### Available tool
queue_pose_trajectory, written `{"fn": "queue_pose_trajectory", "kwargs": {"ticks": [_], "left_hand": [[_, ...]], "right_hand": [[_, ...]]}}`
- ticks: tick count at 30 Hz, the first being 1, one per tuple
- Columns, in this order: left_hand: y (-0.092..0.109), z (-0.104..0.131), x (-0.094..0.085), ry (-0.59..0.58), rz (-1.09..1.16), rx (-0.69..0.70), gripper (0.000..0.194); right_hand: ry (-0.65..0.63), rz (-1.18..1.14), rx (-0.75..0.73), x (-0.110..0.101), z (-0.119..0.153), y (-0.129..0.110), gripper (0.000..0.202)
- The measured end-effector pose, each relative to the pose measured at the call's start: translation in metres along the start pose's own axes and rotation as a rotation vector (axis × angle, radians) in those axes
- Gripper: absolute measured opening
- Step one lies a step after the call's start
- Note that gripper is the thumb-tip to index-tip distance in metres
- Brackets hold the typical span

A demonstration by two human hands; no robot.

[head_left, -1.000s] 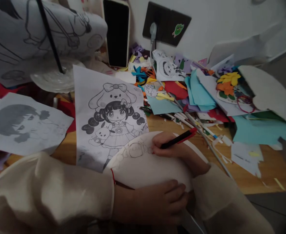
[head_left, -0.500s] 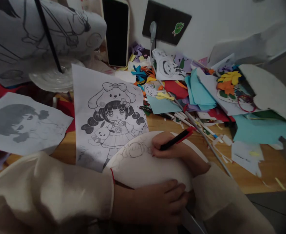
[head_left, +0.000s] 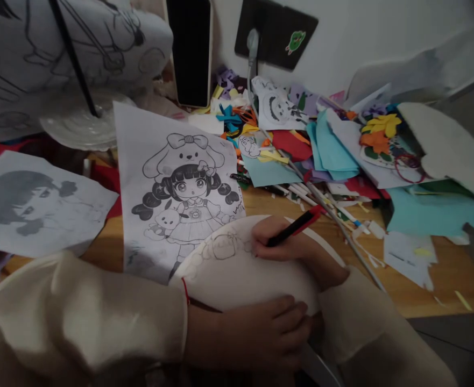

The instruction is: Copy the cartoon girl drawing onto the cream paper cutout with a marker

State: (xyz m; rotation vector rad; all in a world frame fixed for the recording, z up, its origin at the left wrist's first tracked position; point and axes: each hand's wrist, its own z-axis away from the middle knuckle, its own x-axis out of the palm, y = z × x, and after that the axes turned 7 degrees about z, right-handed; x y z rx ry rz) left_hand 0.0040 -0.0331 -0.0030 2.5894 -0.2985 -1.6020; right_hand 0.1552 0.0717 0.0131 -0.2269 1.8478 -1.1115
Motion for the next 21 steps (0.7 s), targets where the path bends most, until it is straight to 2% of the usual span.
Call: {"fn": "queue_pose_trajectory", "kwargs": {"ticks": [13,21], "left_hand": [[0.0006,0.0005,0.0016,-0.006,-0.006,0.0,0.026],[0.0011,0.0012,0.0038,0.005,0.0,-0.006,0.025]], "right_hand": [[-0.009,-0.004,-0.008,-0.0013,-0.0001,0.001,0.032],[0.036,-0.013,-0.014,-0.0025,0.0022,0.0048,0.034]]}}
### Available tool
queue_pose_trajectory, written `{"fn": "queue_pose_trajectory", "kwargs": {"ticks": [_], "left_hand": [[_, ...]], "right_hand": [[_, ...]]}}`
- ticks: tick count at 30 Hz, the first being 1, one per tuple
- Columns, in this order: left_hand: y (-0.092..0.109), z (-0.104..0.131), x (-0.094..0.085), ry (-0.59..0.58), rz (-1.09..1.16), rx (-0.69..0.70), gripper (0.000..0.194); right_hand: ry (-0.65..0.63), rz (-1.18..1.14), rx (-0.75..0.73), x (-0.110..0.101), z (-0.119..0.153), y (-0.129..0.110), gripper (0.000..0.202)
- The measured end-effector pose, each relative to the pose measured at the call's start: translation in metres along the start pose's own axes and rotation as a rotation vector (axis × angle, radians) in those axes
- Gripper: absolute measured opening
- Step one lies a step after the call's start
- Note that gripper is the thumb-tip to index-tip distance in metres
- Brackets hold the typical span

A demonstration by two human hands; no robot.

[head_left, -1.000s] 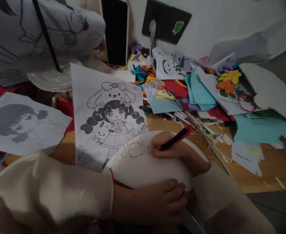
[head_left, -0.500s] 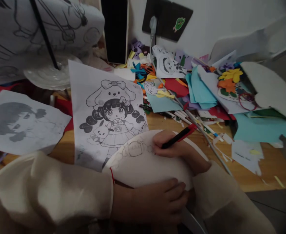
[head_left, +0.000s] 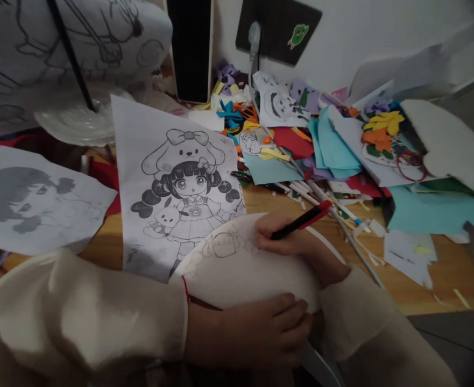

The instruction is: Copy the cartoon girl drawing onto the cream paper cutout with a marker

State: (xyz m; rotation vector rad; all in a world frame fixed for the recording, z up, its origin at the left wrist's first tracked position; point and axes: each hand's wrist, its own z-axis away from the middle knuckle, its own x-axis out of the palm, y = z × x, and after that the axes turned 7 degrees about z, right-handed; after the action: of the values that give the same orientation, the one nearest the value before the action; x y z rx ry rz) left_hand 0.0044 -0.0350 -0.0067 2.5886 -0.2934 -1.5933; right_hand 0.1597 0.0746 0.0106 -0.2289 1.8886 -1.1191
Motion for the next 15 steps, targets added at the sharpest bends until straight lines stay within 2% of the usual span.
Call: {"fn": "queue_pose_trajectory", "kwargs": {"ticks": [4,8,12,15], "left_hand": [[-0.0007,-0.0009,0.0006,0.004,-0.007,-0.001,0.024],[-0.0013,-0.0007,0.0009,0.007,0.001,0.007,0.024],[-0.0009,0.0,0.0004,0.004,0.01,0.006,0.025],[-0.0007,-0.0002,-0.0001,0.001,0.016,0.009,0.026]], "right_hand": [[-0.05,0.022,-0.009,-0.0006,-0.0009,-0.0008,0.034],[-0.048,0.032,-0.001,-0.0022,-0.0006,-0.0012,0.032],[-0.121,-0.026,0.019,-0.0047,0.0001,-0.0014,0.031],[-0.119,-0.045,0.04,-0.0051,0.0004,-0.0012,0.03]]}}
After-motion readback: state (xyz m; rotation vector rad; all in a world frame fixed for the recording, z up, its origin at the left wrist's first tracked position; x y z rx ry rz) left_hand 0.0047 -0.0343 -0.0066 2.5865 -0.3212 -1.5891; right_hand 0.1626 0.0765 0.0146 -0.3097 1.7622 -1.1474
